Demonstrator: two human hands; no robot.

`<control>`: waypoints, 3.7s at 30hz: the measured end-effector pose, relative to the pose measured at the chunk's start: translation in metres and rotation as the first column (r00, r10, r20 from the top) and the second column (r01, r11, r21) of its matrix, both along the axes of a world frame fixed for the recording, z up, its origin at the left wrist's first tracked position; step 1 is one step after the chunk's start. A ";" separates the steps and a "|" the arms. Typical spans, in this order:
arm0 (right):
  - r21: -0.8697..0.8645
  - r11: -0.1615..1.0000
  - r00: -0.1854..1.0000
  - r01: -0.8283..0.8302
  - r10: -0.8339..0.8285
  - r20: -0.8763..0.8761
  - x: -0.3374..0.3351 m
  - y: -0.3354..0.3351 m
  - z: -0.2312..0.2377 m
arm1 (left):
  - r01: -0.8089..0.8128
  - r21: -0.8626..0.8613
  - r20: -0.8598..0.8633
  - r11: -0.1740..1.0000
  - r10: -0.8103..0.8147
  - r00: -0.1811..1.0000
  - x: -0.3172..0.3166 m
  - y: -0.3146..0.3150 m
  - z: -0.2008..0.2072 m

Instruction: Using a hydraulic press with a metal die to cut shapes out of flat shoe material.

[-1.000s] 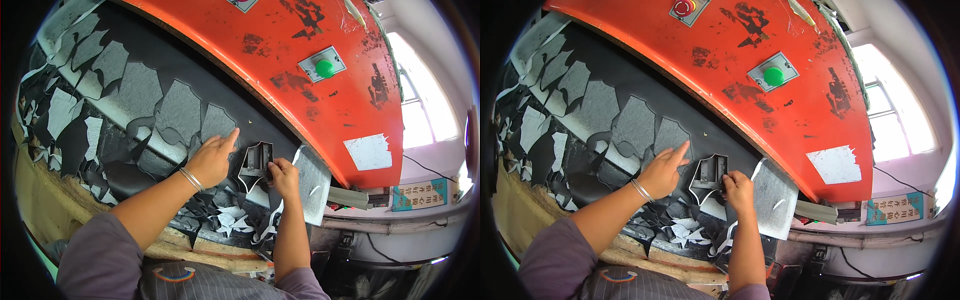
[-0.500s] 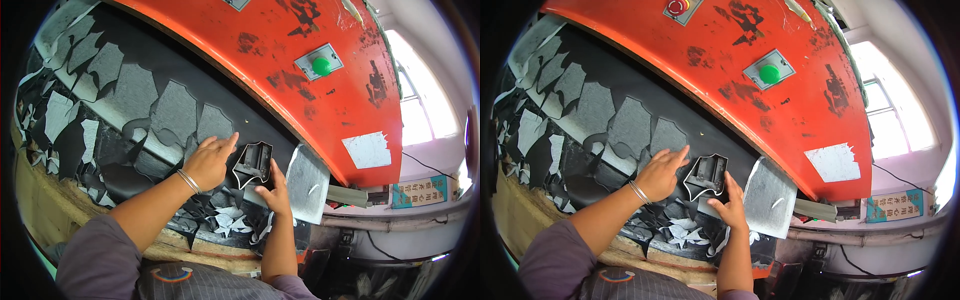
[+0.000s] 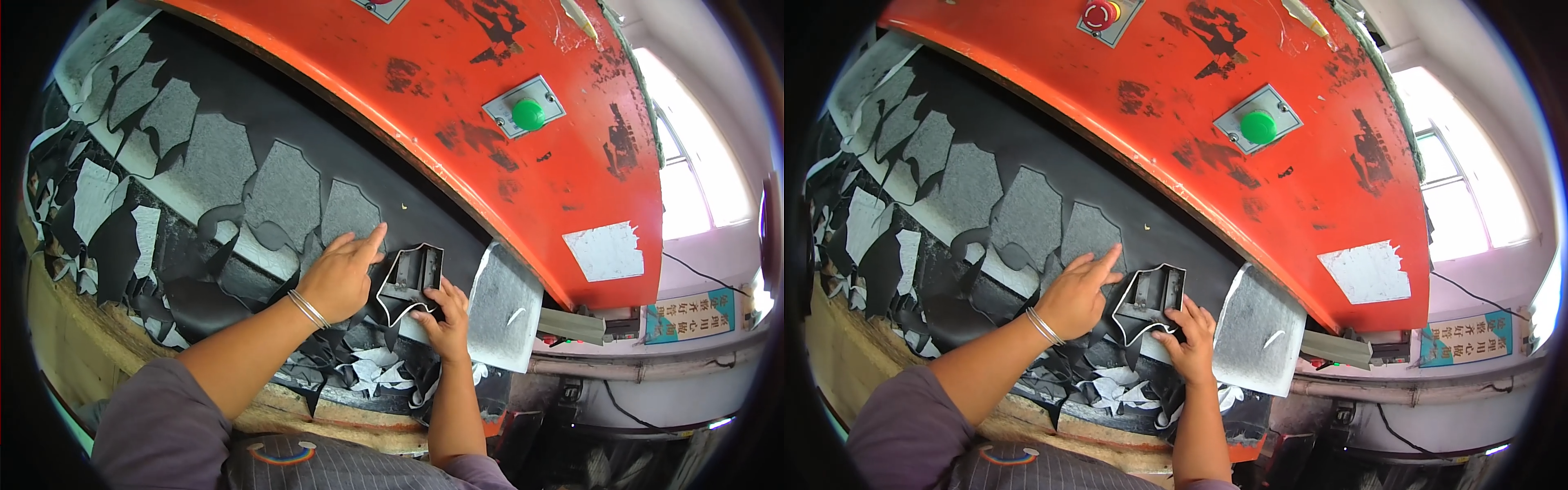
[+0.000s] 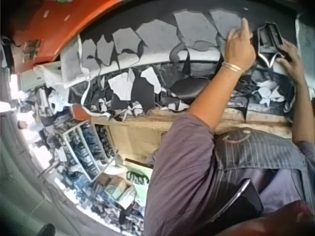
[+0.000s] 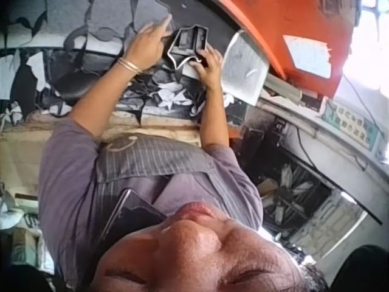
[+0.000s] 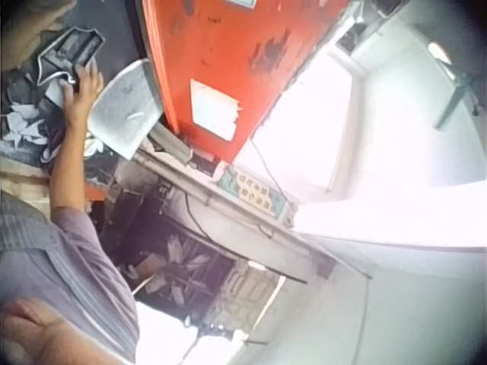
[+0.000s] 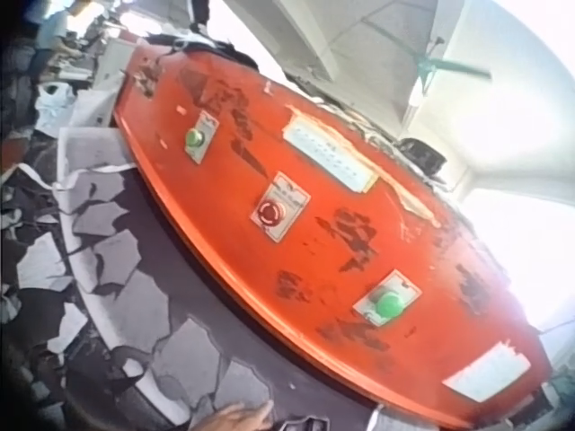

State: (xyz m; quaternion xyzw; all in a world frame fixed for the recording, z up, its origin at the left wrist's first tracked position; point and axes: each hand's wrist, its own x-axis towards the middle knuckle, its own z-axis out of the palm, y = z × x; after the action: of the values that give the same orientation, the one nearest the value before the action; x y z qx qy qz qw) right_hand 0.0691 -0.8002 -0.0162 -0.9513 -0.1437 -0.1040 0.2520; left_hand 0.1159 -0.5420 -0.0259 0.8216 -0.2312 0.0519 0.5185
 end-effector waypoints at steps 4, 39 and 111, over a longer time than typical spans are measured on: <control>0.004 1.000 1.000 0.016 -0.016 0.000 -0.001 -0.001 0.000 | 0.012 -0.021 0.001 1.000 -0.012 1.000 0.002 -0.001 0.001; -0.134 0.989 0.998 0.060 -0.055 0.041 -0.004 0.023 0.044 | -0.246 -0.406 -0.136 0.880 0.208 0.969 0.016 0.077 0.064; 0.855 0.505 0.935 0.121 0.231 -0.269 -0.055 -0.053 0.058 | 0.102 0.242 -0.256 0.965 -0.038 0.966 -0.062 -0.095 0.057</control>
State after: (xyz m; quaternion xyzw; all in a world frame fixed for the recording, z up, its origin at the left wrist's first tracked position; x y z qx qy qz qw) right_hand 0.0145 -0.8531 0.0415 -0.6965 -0.0568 0.0173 0.7151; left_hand 0.0538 -0.6370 0.0311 0.8723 -0.1983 -0.1000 0.4357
